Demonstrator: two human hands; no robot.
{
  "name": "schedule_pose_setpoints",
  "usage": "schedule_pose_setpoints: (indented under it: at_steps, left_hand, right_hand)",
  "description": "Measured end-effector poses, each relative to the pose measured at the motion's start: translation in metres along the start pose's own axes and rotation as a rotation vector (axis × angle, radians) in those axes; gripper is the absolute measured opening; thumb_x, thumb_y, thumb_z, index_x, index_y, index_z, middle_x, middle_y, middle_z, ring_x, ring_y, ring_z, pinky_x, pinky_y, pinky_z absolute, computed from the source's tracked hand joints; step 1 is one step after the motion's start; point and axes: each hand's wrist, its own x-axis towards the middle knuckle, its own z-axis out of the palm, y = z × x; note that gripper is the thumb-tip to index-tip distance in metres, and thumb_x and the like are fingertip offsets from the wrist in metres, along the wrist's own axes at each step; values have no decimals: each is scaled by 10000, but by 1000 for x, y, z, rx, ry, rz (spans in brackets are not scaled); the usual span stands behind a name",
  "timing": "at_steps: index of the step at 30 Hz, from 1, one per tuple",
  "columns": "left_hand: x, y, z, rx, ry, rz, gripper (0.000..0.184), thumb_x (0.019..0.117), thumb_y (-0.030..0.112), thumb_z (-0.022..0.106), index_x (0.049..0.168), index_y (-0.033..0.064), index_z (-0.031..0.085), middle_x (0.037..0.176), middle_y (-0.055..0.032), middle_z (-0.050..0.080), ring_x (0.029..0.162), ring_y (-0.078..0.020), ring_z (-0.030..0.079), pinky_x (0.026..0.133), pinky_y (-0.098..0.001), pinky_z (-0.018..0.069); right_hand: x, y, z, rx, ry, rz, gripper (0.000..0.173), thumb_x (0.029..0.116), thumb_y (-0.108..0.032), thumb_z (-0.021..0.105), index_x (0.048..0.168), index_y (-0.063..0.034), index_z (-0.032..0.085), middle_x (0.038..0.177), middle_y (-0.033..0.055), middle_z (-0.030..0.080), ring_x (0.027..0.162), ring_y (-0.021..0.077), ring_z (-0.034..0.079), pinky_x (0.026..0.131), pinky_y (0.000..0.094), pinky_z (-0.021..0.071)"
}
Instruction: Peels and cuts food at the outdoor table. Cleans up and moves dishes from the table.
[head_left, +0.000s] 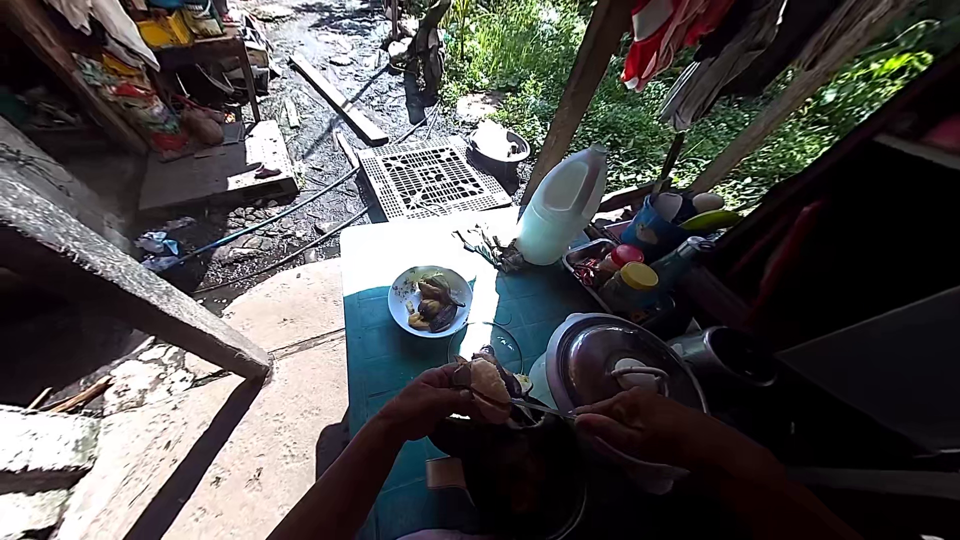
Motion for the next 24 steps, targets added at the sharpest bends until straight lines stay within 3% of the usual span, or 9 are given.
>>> schedule_pose_setpoints:
  at_steps: [3, 7, 10, 14, 16, 20, 24]
  left_hand:
    - [0, 1, 2, 36, -20, 8, 238, 955, -10, 563, 1179, 59, 600, 1037, -3, 738, 965, -110, 714, 936, -337, 578]
    - [3, 1, 4, 63, -10, 20, 231, 958, -2, 553, 1179, 47, 604, 1033, -9, 735, 957, -120, 714, 928, -352, 580]
    - [4, 3, 8, 114, -28, 22, 217, 957, -7, 560, 1155, 57, 621, 1029, 12, 735, 959, -100, 709, 924, -336, 577]
    - [6, 3, 12, 168, -52, 30, 204, 959, 1, 566, 1146, 57, 624, 1021, 27, 725, 957, -75, 695, 923, -314, 567]
    - [7, 4, 13, 180, -62, 35, 205, 957, -3, 562, 1145, 55, 621, 1025, 31, 723, 966, -74, 695, 933, -315, 566]
    - [6, 1, 14, 191, -69, 52, 197, 957, -7, 563, 1133, 50, 630, 1020, 36, 722, 960, -62, 688, 925, -304, 563]
    - [8, 1, 15, 199, -48, 57, 198, 954, -12, 565, 1131, 43, 634, 997, 27, 725, 933, -65, 693, 900, -300, 571]
  right_hand:
    - [-2, 0, -8, 25, -91, 27, 752, 1046, -645, 288, 1011, -37, 730, 690, 100, 601, 648, 223, 575, 641, 452, 458]
    - [-15, -2, -13, -23, -97, 87, 764, 1040, -657, 286, 1101, -53, 751, 829, 170, 705, 803, 322, 681, 733, 545, 509]
    - [-23, -8, -17, -35, -116, 134, 754, 1049, -656, 284, 1140, -67, 746, 818, 160, 691, 763, 310, 659, 730, 531, 504]
    - [-24, -12, -23, 4, -112, 163, 720, 1063, -614, 312, 984, -29, 724, 709, 100, 606, 665, 223, 579, 658, 450, 458]
    - [-22, -13, -23, 11, -136, 148, 704, 1068, -602, 320, 989, -33, 726, 699, 90, 596, 654, 211, 569, 652, 441, 453]
    - [-22, -20, -22, -99, -178, 131, 698, 1072, -610, 288, 1152, -81, 737, 818, 155, 685, 781, 316, 664, 718, 523, 500]
    - [-31, -36, -27, -225, -202, 157, 689, 1072, -614, 290, 1152, -91, 731, 815, 178, 689, 811, 372, 689, 701, 566, 511]
